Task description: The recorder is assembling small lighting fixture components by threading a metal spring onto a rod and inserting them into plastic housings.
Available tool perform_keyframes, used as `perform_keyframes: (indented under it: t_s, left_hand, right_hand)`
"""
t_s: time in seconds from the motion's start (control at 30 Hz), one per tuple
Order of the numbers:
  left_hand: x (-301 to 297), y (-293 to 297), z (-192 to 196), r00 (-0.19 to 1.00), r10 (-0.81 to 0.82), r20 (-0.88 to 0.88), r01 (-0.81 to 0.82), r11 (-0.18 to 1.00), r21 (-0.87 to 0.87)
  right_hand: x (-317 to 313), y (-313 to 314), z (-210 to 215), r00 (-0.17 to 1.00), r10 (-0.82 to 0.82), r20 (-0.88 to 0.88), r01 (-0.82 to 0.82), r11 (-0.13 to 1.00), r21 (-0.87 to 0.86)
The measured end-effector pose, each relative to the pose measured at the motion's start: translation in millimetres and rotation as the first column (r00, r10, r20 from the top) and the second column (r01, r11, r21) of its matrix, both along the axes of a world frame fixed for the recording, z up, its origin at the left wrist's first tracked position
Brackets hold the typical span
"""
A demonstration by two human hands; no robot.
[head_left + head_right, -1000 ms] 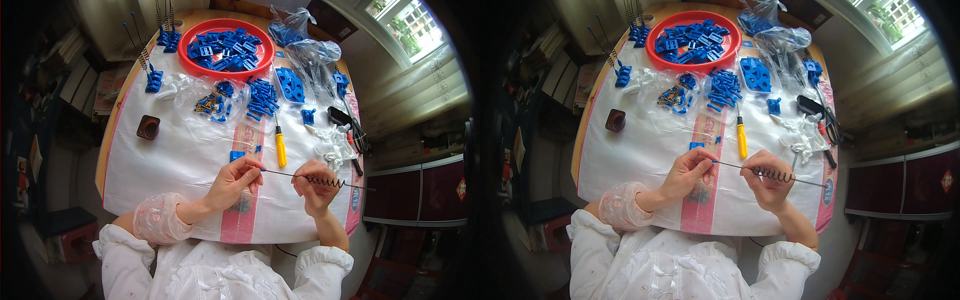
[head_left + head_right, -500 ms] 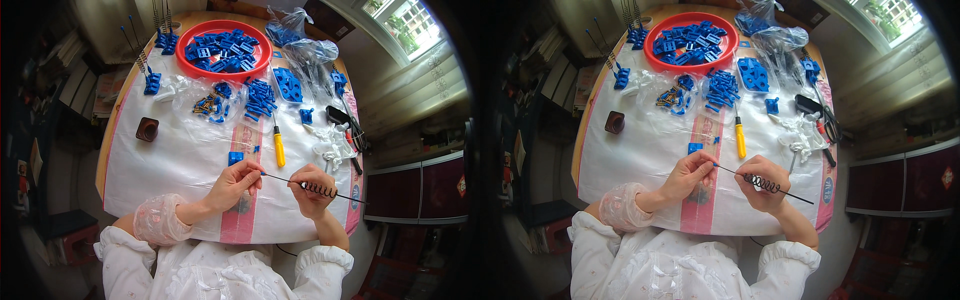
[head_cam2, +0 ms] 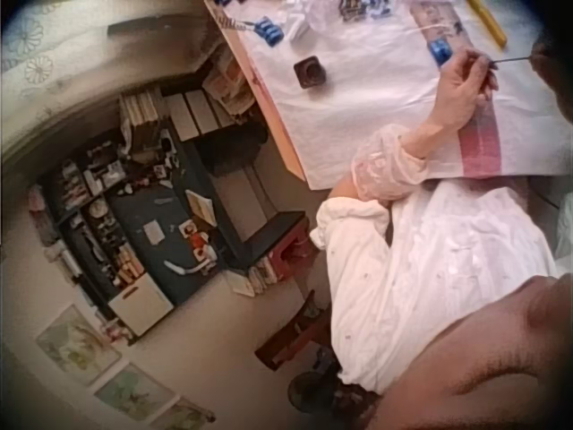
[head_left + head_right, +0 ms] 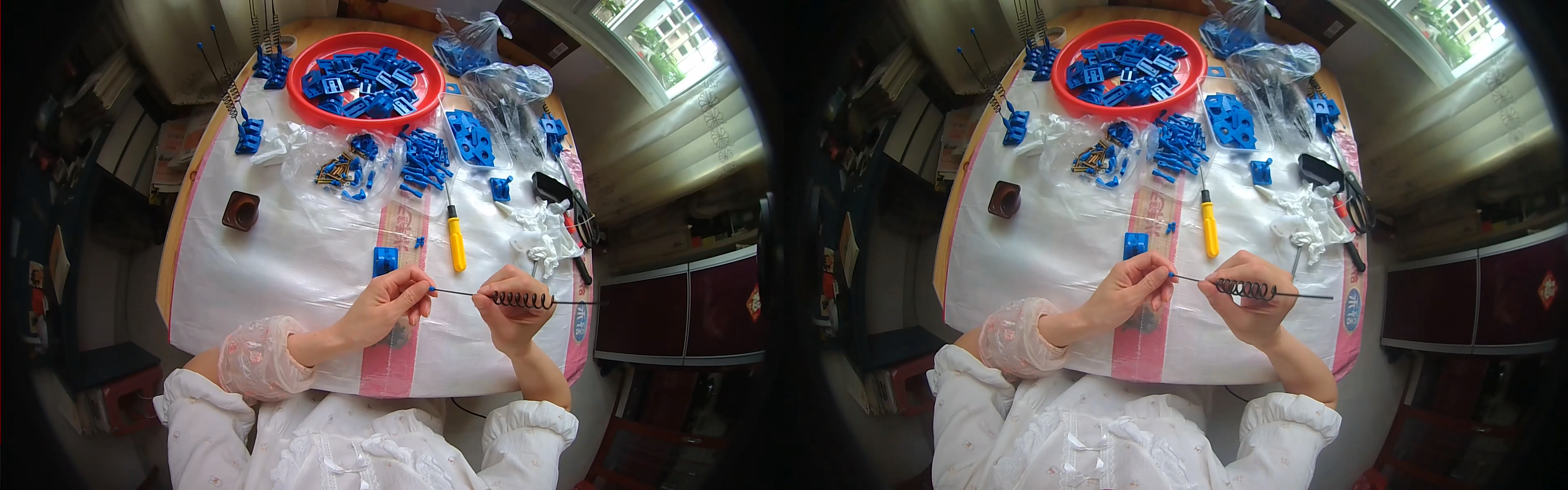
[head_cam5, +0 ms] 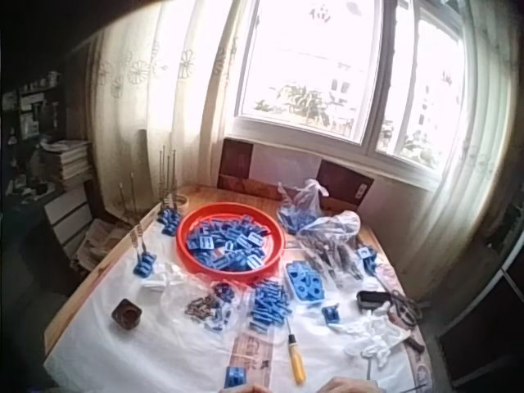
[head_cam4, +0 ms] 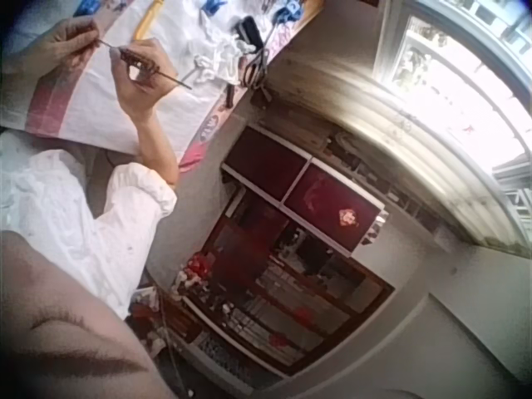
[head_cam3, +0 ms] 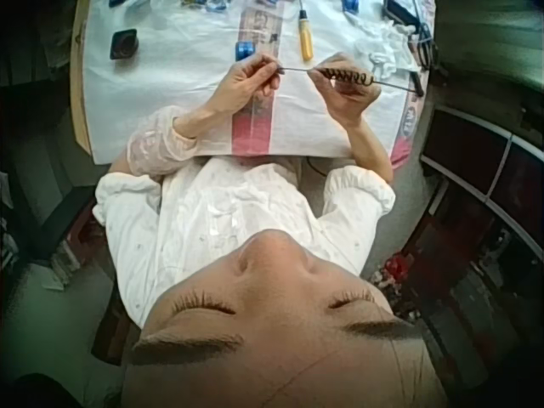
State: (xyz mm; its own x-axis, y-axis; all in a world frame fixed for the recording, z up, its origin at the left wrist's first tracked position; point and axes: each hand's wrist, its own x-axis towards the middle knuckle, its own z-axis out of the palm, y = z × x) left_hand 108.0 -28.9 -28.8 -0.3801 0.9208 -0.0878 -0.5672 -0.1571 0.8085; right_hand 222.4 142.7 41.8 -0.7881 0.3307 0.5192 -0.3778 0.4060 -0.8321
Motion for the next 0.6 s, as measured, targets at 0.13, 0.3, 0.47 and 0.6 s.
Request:
perform_keyframes:
  t_s: [0.13, 0.3, 0.47, 0.6]
  left_hand:
    - [-0.5, -0.4, -0.6, 1.000, -0.027, 0.013, 0.027, 1.000, -0.013]
    - [-0.3, -0.6, 2.2, 0.999, -0.040, 0.014, 0.040, 0.999, -0.015]
    - [-1.0, -1.3, 5.0, 0.998, -0.065, 0.012, 0.065, 0.998, 0.000]
    - [-1.6, -1.0, 3.2, 0.991, -0.096, 0.091, 0.094, 0.995, 0.025]
  right_hand:
    - [-2.1, -1.7, -1.6, 1.000, -0.009, -0.009, 0.008, 0.994, -0.107]
    - [-1.7, -3.7, -4.3, 0.998, -0.058, 0.026, 0.063, 0.975, -0.213]
    - [-5.3, -1.9, -5.1, 0.995, -0.059, 0.084, 0.087, 0.921, -0.380]
    - [-5.9, -3.0, 0.3, 0.993, 0.004, 0.117, 0.059, 0.851, -0.521]
